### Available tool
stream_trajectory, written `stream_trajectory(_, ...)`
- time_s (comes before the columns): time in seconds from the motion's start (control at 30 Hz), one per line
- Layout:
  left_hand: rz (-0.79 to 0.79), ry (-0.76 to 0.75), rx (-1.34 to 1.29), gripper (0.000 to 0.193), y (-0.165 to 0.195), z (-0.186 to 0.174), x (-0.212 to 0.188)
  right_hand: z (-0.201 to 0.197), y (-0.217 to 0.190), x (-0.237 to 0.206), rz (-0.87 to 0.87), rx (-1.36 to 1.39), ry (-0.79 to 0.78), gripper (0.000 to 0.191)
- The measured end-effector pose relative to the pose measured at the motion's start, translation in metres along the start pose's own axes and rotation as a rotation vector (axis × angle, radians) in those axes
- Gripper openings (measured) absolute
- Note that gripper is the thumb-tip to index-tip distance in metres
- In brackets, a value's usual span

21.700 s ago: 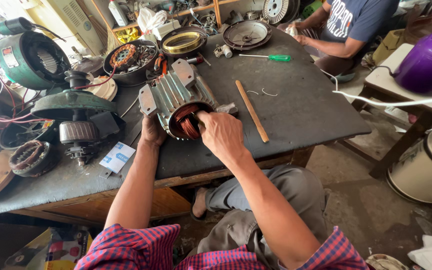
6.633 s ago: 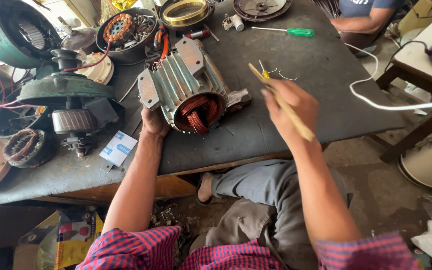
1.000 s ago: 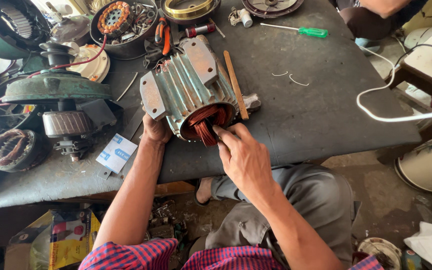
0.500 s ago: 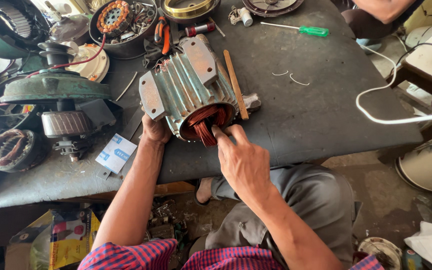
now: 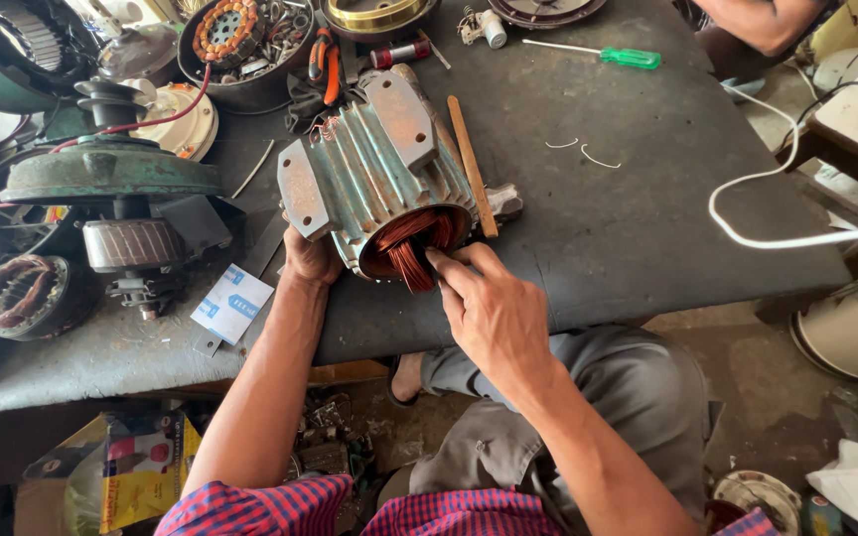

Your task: The person uses a screwdriver and a wooden stick to adjust and press down copper windings inside an electric motor stator. They repeatedly probe the coils, reposition the stator, and use both tools to compact the windings within the housing.

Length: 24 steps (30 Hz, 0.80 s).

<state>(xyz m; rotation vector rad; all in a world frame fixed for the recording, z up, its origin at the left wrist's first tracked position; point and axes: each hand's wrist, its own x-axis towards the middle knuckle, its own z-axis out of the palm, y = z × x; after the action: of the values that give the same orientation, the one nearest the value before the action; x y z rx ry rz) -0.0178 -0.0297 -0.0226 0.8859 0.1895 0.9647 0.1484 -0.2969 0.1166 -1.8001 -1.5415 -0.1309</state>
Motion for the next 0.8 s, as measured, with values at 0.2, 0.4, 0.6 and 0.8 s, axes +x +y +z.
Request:
stream_trajectory(0.2, -0.002, 0.004, 0.002, 0.075, 0.001, 0.002, 0.000, -0.006, -0.002, 0.005, 0.008, -0.026, -0.070, 0.030)
stream_trajectory(0.4, -0.004, 0.002, 0.006, 0.072, 0.000, 0.000, 0.000, -0.010, -0.008, 0.006, 0.003, -0.092, -0.153, 0.032)
stream_trajectory(0.6, 0.019, -0.014, -0.052, 0.068, -0.006, -0.006, 0.002, -0.004, -0.017, -0.003, -0.027, -0.104, -0.003, 0.032)
stream_trajectory(0.8, 0.030, -0.053, -0.046, 0.068, -0.009, -0.011, 0.004, 0.001, -0.017, -0.008, -0.034, -0.137, -0.027, 0.033)
